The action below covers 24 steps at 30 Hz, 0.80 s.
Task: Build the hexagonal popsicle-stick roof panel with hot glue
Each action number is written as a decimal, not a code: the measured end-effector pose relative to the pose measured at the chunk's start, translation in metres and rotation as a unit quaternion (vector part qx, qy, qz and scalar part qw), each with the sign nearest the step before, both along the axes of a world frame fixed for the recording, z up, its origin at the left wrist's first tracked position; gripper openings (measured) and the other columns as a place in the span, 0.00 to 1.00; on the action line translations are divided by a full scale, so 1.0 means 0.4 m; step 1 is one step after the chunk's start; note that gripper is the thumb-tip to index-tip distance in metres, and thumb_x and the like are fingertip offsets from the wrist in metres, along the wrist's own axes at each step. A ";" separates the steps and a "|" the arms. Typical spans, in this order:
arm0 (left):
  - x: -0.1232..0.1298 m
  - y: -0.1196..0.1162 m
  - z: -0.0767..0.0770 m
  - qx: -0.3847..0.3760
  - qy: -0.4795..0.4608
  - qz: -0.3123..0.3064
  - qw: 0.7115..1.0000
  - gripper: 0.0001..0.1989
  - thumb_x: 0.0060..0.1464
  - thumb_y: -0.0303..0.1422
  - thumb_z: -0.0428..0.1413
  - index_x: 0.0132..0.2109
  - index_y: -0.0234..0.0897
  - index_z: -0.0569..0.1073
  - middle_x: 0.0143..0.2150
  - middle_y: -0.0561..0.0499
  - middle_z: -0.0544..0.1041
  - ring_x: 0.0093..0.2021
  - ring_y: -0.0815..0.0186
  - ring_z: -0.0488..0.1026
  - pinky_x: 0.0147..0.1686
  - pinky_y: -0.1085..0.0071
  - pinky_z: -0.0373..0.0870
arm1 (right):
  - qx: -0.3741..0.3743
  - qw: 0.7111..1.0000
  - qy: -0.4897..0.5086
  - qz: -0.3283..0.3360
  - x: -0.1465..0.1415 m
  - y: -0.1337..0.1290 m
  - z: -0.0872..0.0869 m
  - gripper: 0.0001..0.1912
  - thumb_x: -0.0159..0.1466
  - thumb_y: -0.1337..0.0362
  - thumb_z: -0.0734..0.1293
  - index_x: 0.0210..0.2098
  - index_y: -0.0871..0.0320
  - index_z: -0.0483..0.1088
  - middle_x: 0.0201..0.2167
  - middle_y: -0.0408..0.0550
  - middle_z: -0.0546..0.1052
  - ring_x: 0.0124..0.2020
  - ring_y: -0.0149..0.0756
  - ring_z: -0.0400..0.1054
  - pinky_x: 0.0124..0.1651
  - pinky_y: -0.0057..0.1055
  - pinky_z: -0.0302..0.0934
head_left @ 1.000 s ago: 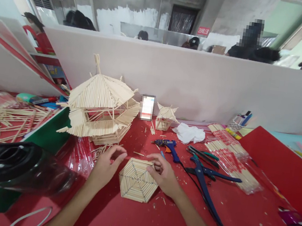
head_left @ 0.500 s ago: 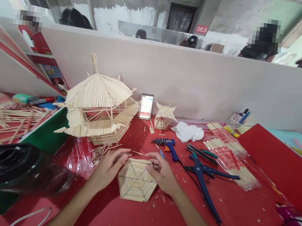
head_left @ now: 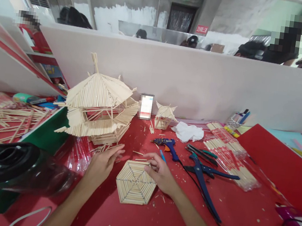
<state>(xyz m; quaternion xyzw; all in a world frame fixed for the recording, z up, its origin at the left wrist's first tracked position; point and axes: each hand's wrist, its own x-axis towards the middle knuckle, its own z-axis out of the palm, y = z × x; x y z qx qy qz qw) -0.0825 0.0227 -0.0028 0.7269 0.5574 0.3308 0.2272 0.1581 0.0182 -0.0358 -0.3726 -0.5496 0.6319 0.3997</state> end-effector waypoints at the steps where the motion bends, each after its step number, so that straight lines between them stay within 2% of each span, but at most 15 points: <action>1: 0.004 -0.002 0.001 -0.011 -0.020 -0.014 1.000 0.22 0.64 0.40 0.43 0.60 0.39 0.67 0.50 0.45 0.79 0.47 0.60 0.78 0.49 0.63 0.72 | -0.001 1.000 -0.003 -0.001 0.000 -0.001 0.002 0.21 0.60 0.51 0.68 0.47 0.54 0.62 0.31 0.41 0.71 0.32 0.32 0.67 0.34 0.27 0.56; 3: 0.015 -0.007 0.004 -0.046 -0.067 -0.033 0.996 0.25 0.64 0.39 0.42 0.66 0.39 0.57 0.58 0.41 0.73 0.51 0.59 0.76 0.53 0.59 0.70 | 0.000 1.000 -0.009 -0.003 -0.003 -0.001 0.005 0.22 0.59 0.51 0.69 0.47 0.54 0.63 0.31 0.42 0.72 0.32 0.32 0.67 0.34 0.28 0.57; 6: 0.030 -0.014 0.000 -0.114 -0.124 -0.062 0.984 0.30 0.61 0.41 0.50 0.67 0.41 0.54 0.61 0.37 0.69 0.54 0.56 0.73 0.52 0.58 0.70 | -0.011 1.000 0.003 0.003 -0.008 -0.002 0.007 0.24 0.58 0.51 0.70 0.48 0.54 0.62 0.35 0.44 0.75 0.36 0.35 0.70 0.38 0.30 0.61; 9: 0.038 -0.014 -0.012 -0.166 -0.139 -0.093 0.972 0.32 0.56 0.40 0.56 0.65 0.42 0.57 0.48 0.43 0.76 0.45 0.58 0.76 0.46 0.60 0.72 | -0.027 0.999 0.018 -0.002 -0.012 -0.003 0.005 0.25 0.57 0.52 0.71 0.48 0.53 0.62 0.39 0.47 0.75 0.38 0.36 0.72 0.40 0.32 0.63; 12: 0.035 -0.007 -0.019 -0.187 -0.156 -0.086 0.966 0.29 0.55 0.39 0.57 0.62 0.41 0.60 0.39 0.49 0.75 0.37 0.63 0.75 0.40 0.65 0.72 | -0.041 0.999 0.009 -0.020 -0.008 -0.001 0.003 0.26 0.55 0.56 0.73 0.49 0.53 0.61 0.42 0.46 0.74 0.38 0.34 0.72 0.40 0.31 0.64; 15: 0.023 -0.002 -0.016 -0.192 -0.163 -0.076 0.965 0.27 0.55 0.38 0.57 0.60 0.40 0.63 0.39 0.51 0.72 0.37 0.65 0.73 0.38 0.69 0.71 | -0.045 0.999 -0.014 -0.015 0.000 0.003 0.003 0.25 0.55 0.58 0.72 0.48 0.54 0.62 0.39 0.45 0.74 0.37 0.34 0.72 0.41 0.31 0.64; 17: 0.015 -0.002 -0.012 -0.189 -0.140 -0.089 0.968 0.24 0.55 0.38 0.56 0.58 0.40 0.65 0.39 0.50 0.72 0.38 0.64 0.73 0.39 0.69 0.71 | -0.027 0.999 -0.041 -0.020 0.004 0.007 0.006 0.19 0.56 0.60 0.70 0.45 0.57 0.65 0.36 0.45 0.75 0.38 0.35 0.72 0.43 0.33 0.64; 21: 0.007 -0.008 0.005 -0.184 -0.071 -0.121 0.973 0.23 0.56 0.40 0.55 0.58 0.43 0.65 0.43 0.47 0.75 0.42 0.61 0.75 0.42 0.65 0.72 | 0.037 0.992 -0.117 -0.032 0.004 0.009 0.016 0.09 0.60 0.65 0.66 0.40 0.58 0.71 0.39 0.49 0.78 0.42 0.37 0.72 0.47 0.35 0.64; 24: 0.006 -0.005 0.019 -0.119 -0.010 -0.060 0.991 0.19 0.58 0.41 0.52 0.55 0.42 0.68 0.45 0.46 0.77 0.45 0.58 0.75 0.45 0.62 0.70 | 0.085 0.982 -0.170 -0.015 -0.006 0.003 0.020 0.10 0.62 0.67 0.63 0.41 0.58 0.74 0.41 0.50 0.79 0.42 0.39 0.72 0.47 0.36 0.64</action>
